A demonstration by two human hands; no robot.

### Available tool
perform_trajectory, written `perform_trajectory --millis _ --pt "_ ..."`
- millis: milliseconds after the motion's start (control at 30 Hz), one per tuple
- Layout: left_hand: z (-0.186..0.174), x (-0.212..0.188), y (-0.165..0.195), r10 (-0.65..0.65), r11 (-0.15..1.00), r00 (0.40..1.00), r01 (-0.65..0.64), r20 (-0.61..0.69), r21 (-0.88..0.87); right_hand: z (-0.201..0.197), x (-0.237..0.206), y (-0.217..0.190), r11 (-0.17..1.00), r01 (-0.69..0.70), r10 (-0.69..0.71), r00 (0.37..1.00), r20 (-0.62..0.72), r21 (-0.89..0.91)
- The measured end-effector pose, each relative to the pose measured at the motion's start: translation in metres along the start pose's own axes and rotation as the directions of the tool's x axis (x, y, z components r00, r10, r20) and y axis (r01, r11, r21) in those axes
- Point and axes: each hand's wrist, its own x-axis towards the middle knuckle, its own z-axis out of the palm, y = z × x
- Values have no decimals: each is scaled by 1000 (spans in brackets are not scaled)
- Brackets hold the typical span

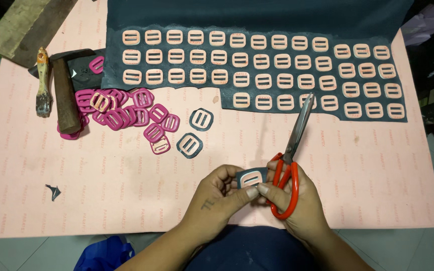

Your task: The person cuts ladder-lock buckle shapes out of a dark rubber sheet using red-handled scissors, working one buckle at a time and setting finished cutouts aside. They then hold each cut buckle on a wooden block and trim its edges with a small blade, using a wooden mallet and hammer to press and tap the blade through the material.

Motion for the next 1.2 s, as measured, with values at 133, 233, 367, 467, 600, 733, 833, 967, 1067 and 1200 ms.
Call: perform_trajectory --millis 133,233,367,467,600,733,833,967,1067,1200 --pt "-1 11 -1 -37 955 994 6 -99 -296 -8 -4 0 994 -55 70 982 173 -90" --pt "-4 15 7 -18 944 988 -33 -152 -328 -8 -8 -2 981 0 71 928 366 -192" --pt "1 15 18 69 957 967 -133 -245 -256 0 -11 -4 932 -154 246 934 259 -329" --pt "5 14 21 134 969 954 -183 -269 -167 3 -10 -4 933 -141 231 940 253 -332" --pt "6 13 22 138 979 953 -172 -271 -106 1 -5 1 934 -147 232 943 239 -324" --pt "4 16 22 117 981 956 -154 -270 -121 -4 -4 8 953 -162 223 946 234 -254" --pt "1 19 23 77 981 958 -122 -276 -152 -8 -3 13 961 -156 205 956 209 -229" --pt "-1 22 28 85 976 960 -134 -266 -170 -13 -1 15 967 -162 204 955 214 -197" --pt "-3 24 33 47 983 963 -92 -264 -161 -16 0 14 969 -166 206 953 222 -184" --pt "-8 26 38 94 982 966 -130 -239 -138 -22 4 8 952 -198 247 948 201 -234"
